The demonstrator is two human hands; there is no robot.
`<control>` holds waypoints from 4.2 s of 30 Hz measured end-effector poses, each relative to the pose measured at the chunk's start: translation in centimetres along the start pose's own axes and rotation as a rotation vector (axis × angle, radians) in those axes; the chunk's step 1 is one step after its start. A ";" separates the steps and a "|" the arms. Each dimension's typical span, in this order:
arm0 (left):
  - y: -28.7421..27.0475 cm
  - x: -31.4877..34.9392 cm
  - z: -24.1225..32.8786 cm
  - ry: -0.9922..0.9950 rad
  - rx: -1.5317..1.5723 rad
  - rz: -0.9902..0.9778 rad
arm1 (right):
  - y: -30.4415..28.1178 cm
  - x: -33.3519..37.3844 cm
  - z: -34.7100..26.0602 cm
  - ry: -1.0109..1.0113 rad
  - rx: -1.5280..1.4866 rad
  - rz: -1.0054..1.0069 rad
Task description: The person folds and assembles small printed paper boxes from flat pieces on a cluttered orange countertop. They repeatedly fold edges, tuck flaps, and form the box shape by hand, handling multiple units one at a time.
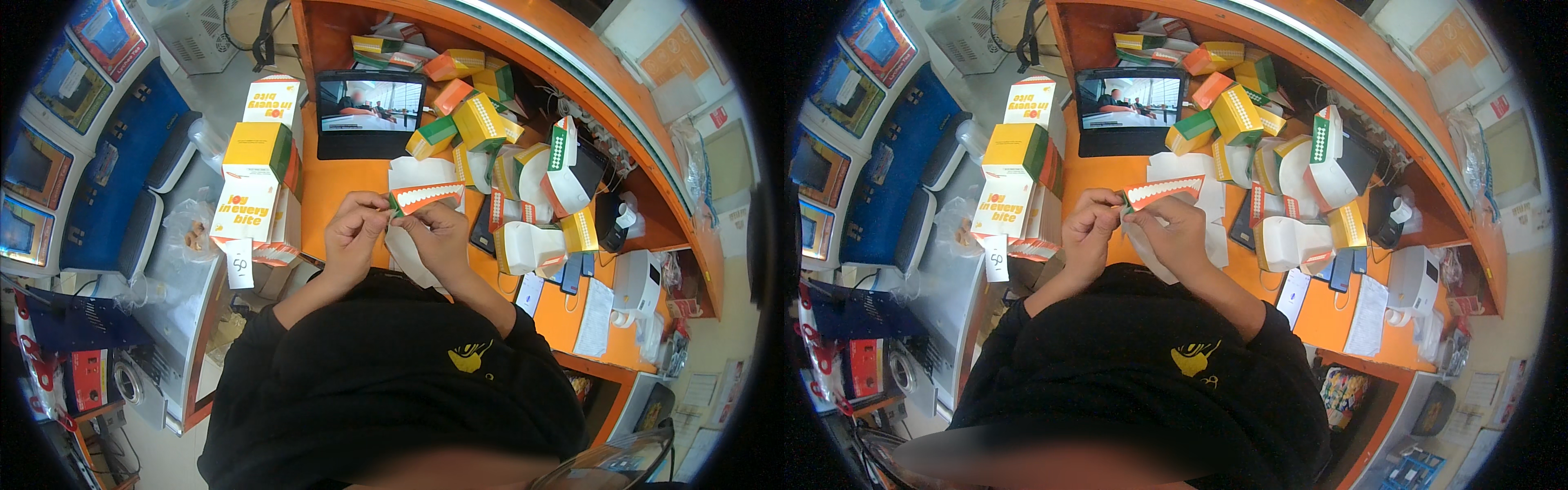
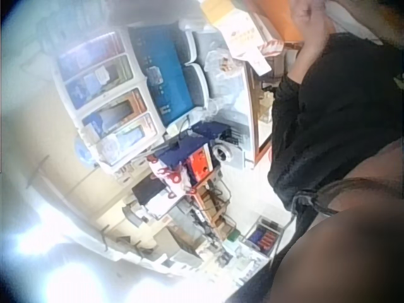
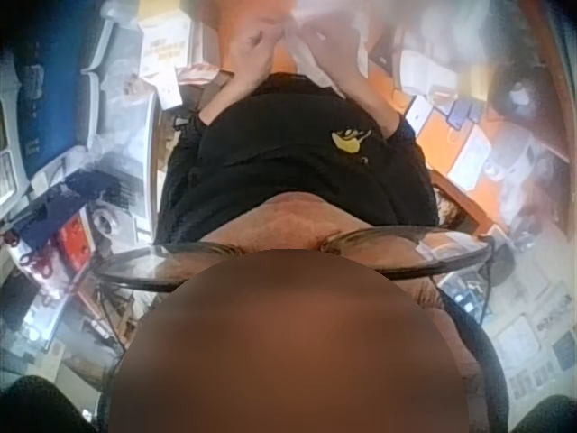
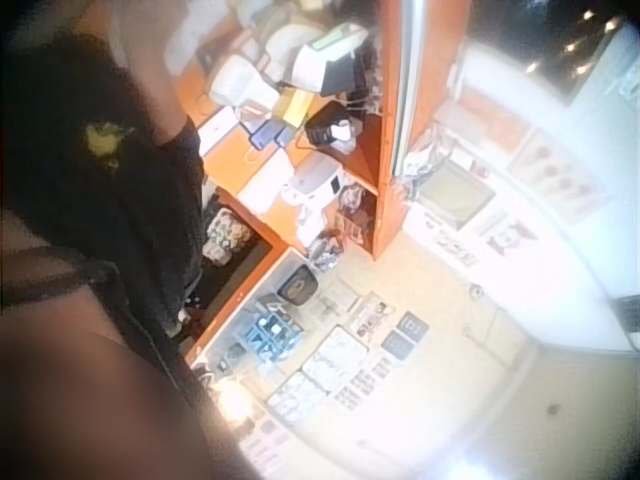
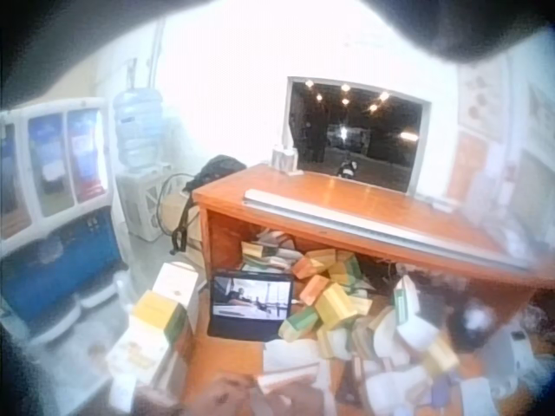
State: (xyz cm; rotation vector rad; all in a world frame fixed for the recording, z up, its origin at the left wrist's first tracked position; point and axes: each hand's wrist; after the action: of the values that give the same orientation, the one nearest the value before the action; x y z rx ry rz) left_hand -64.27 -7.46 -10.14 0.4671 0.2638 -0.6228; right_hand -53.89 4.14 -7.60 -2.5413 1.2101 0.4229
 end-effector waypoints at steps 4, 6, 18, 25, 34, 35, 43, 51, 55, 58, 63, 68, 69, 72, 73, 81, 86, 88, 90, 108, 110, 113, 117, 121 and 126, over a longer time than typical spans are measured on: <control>0.5 0.1 0.0 -0.010 0.125 -0.017 | 0.1 0.2 0.3 0.197 -0.282 -0.042; 0.7 0.3 0.0 -0.121 0.221 0.001 | -0.1 0.2 0.2 0.030 -0.181 -0.168; -2.1 -1.1 0.2 0.230 -0.093 0.170 | -2.4 -2.6 -3.2 -0.452 0.013 -0.003; -1.5 -0.1 2.1 0.135 -0.034 0.071 | -1.9 -2.1 -2.7 -0.517 0.088 -0.353; -1.7 -0.2 2.5 0.010 -0.051 -0.040 | -2.3 -2.0 -3.0 -0.404 0.110 -0.370; -1.9 -0.4 2.5 -0.014 -0.041 -0.046 | -2.4 -2.1 -3.0 -0.402 0.121 -0.369; -1.5 -2.3 2.4 0.020 0.105 -0.244 | -4.6 -3.0 -2.0 -0.024 -0.284 0.398; -2.2 -0.5 2.6 -0.397 -0.139 -0.360 | -4.5 -2.6 0.9 0.283 -0.242 0.419; -1.8 0.4 1.4 -0.445 -0.097 -0.292 | -2.4 -1.6 1.6 0.005 0.149 0.211; -1.7 0.9 0.7 -0.414 -0.031 -0.383 | -1.1 -0.6 1.7 0.028 0.182 0.000; -2.0 -1.0 0.4 0.037 -0.134 -0.219 | -3.3 -1.5 2.3 0.265 0.208 -0.110; -2.3 -1.8 1.4 0.163 -0.664 -0.310 | -2.5 -1.1 3.1 -0.257 0.615 -0.296; -2.2 -1.6 1.5 0.263 -0.872 -0.409 | -2.2 -0.9 3.1 -0.250 0.625 -0.289; -2.0 -1.3 1.0 0.063 -0.802 -0.327 | -1.7 -0.9 2.9 -0.214 0.583 -0.282; -2.0 -1.2 0.8 0.064 -0.770 -0.279 | -1.7 -1.1 2.7 -0.211 0.527 -0.267; -4.1 -1.0 0.8 0.127 -0.694 -0.011 | -1.5 -2.1 2.2 0.083 0.560 -0.361; -4.7 -1.2 2.1 0.222 -0.756 0.046 | -2.1 -3.7 1.9 0.456 0.255 -0.587; -4.6 -1.0 2.4 0.314 -0.767 0.103 | -2.1 -5.5 1.9 0.409 0.208 -0.554; -4.4 -0.8 2.7 0.392 -0.770 0.156 | -1.4 -8.1 2.3 0.405 0.270 -0.502; -5.1 0.5 -0.4 -0.042 -0.440 0.013 | 1.9 -13.9 14.8 0.449 0.208 -0.454; -5.5 0.5 -3.0 -0.301 -0.350 -0.016 | 0.9 -9.8 16.1 0.370 0.578 -0.427; -5.8 0.3 -6.5 -0.633 -0.302 -0.078 | -1.7 -5.9 17.2 0.349 1.080 -0.146; -5.0 -0.2 -9.9 -0.838 -0.270 -0.084 | -5.3 -4.9 19.0 0.501 1.102 -0.069; -3.3 -1.6 -13.2 -0.930 -0.326 -0.126 | -6.2 -5.8 22.7 0.591 0.911 0.003; -2.6 -3.0 -16.9 -1.003 -0.280 -0.170 | -7.5 -6.4 26.5 0.610 0.805 -0.023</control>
State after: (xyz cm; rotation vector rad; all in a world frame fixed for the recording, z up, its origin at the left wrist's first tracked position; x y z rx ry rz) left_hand -69.86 0.57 -24.48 -0.1709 -0.5652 -0.8978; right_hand -55.45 23.24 -28.32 -1.9798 1.1870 -0.7598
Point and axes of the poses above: each hand's wrist, its own x-axis away from the middle knuckle, its own y-axis out of the palm, z = x × y, and after that the axes turned 10 degrees about z, right-handed
